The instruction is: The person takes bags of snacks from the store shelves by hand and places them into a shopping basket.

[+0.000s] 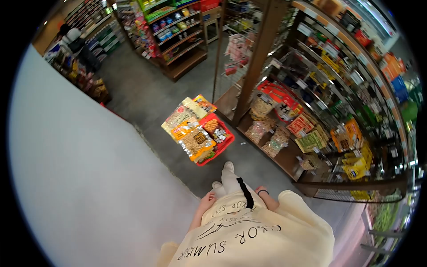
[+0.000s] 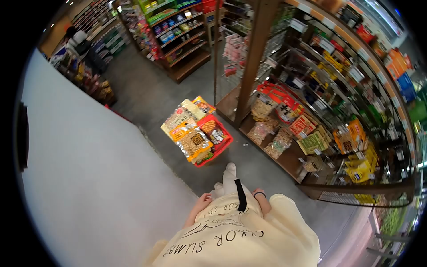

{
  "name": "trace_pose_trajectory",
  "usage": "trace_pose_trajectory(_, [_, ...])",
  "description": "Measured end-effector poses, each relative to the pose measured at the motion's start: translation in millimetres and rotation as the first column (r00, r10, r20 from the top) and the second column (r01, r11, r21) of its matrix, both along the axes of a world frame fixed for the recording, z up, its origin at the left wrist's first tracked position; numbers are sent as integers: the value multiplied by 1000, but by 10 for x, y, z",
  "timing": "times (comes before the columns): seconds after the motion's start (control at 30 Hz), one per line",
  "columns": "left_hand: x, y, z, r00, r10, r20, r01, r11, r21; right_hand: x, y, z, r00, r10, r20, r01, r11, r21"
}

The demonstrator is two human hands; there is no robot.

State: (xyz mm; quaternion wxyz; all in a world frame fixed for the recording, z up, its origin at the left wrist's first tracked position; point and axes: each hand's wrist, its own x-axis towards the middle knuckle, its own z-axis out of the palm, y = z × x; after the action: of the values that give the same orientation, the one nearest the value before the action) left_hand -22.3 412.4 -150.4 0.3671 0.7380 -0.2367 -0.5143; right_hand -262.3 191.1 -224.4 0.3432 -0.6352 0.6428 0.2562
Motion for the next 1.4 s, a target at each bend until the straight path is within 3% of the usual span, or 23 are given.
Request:
trace_pose_trajectory(0.17, [-35, 123, -94, 998, -27, 49, 27, 1000, -9, -132, 91, 139, 999, 42, -33, -39, 995, 89])
trace_pose_trajectory(0.23, [-25, 97, -24, 963, -194, 187, 171, 976, 133, -219, 117, 63, 999, -20, 32, 19, 998, 52])
trace_pose_trajectory(0.37, [-152, -117, 141, 882, -425, 205, 361, 887, 287, -532, 173, 86, 993, -100, 65, 100, 995, 9])
trace_pose_trajectory(0.43, [-231, -199, 152, 888, -435, 149, 400, 891, 217, -770, 210, 147, 988, -151, 24, 150, 987, 64])
trace_pose_trajectory(0.57, [-546, -580, 210, 851, -485, 201, 448, 871, 204, -1425, 348, 109, 953, -300, 33, 298, 952, 63])
trace_pose_trajectory(0.63, [-737, -757, 207, 751, -601, 275, 575, 799, 174, -1736, 452, 111, 912, -408, 38, 406, 913, 50])
trace_pose_trajectory(0.7, [-1005, -1040, 292, 687, -689, 232, 643, 725, 248, -2092, 560, 111, 865, -501, 30, 499, 865, 41])
trace_pose_trajectory(0.77, [-1291, -1283, 235, 559, -781, 277, 750, 619, 232, -2449, 660, 32, 815, -577, -62, 580, 813, 56])
trace_pose_trajectory(0.8, [-1468, -1449, 365, 551, -787, 278, 757, 611, 232, -2670, 738, -292, 868, -473, -150, 486, 872, 58])
trace_pose_trajectory(0.87, [-1862, -1723, 663, 634, -767, 100, 766, 640, 59, -3067, 873, -598, 846, -518, -126, 532, 835, 137])
trace_pose_trajectory(0.93, [-2226, -1903, 394, 668, -743, 33, 743, 664, -87, -3241, 927, -584, 826, -553, -105, 562, 797, 221])
trace_pose_trajectory(0.97, [-2392, -1981, 275, 668, -744, 35, 743, 664, -85, -3277, 957, -368, 555, -832, 14, 806, 542, 239])
trace_pose_trajectory(1.0, [-2564, -2075, 170, 634, -773, -6, 765, 629, -139, -3332, 966, -238, 190, -975, 118, 930, 217, 296])
trace_pose_trajectory(1.1, [-3036, -2259, 232, 532, -845, -57, 823, 532, -199, -3456, 1024, -37, 74, -963, 260, 940, 155, 305])
trace_pose_trajectory(1.23, [-3428, -2408, 307, 379, -920, -96, 901, 391, -190, -3427, 1074, 121, -45, -960, 276, 954, 41, 298])
trace_pose_trajectory(1.3, [-3484, -2526, 245, 352, -923, -157, 900, 380, -214, -3413, 1145, 125, 18, -971, 240, 956, 88, 281])
trace_pose_trajectory(1.37, [-3499, -2689, 259, 325, -920, -217, 894, 374, -248, -3442, 1201, -7, -9, -976, 219, 948, 61, 312])
trace_pose_trajectory(1.4, [-3471, -2802, 288, 365, -886, -287, 872, 434, -229, -3424, 1190, -21, -14, -977, 214, 947, 56, 317])
